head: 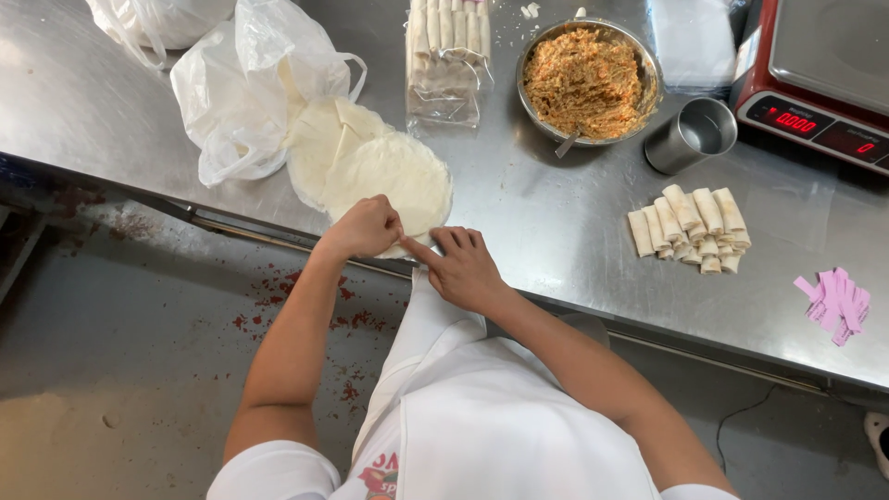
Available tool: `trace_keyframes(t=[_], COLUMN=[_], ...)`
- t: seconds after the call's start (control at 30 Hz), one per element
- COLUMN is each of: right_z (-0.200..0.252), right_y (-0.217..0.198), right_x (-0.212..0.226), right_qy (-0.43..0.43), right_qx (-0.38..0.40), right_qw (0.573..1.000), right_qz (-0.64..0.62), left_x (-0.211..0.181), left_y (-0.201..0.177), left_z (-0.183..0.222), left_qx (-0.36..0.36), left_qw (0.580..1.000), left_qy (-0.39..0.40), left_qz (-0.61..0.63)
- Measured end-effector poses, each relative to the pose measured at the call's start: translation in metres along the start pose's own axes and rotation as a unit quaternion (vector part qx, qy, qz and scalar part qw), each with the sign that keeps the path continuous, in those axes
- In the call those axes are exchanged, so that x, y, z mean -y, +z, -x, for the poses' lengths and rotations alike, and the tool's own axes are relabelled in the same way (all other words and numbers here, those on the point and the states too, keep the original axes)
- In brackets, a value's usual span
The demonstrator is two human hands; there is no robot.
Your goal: Manually assembling and rolling food items (likely spring rolls or lumpia) on a production line.
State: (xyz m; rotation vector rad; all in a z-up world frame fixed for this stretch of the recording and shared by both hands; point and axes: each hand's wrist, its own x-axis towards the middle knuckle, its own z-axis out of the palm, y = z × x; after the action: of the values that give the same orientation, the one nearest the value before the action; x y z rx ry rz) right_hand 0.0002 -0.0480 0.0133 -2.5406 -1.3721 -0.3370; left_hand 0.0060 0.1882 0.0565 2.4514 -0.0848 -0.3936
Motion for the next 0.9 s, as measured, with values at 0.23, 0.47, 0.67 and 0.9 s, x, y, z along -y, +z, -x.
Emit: trace_keyframes(t=[0.23,0.47,0.67,0.9], right_z=[-0.001,0.0,-0.001,-0.002], right_y=[0.004,0.004,-0.006,-0.009], right_x=[0.001,0.002,0.001,-0.001], right_qy=[0.018,0.027,0.001,0.03], right_qx=[0.03,0.037,-0.023,0.072], right_qw=[0.999,0.999,1.0,0.995], right_qz=[-0.012,-0.022,-0.001,-0.069], left_x=[-0.007,-0.026,0.048,0.02], left_y=[-0.023,-0.085,-0.151,-0.175], left_z=[-0.004,-0.006,-0.06,-0.083], left_qx=[-0.038,-0.241,-0.38,-0.405], left_qw=[0.994,0.889,0.766,0.79], left_qy=[-0.095,-0.252,-0.258,-0.085], left_qz=[0.027,0.298,0.451,0.452])
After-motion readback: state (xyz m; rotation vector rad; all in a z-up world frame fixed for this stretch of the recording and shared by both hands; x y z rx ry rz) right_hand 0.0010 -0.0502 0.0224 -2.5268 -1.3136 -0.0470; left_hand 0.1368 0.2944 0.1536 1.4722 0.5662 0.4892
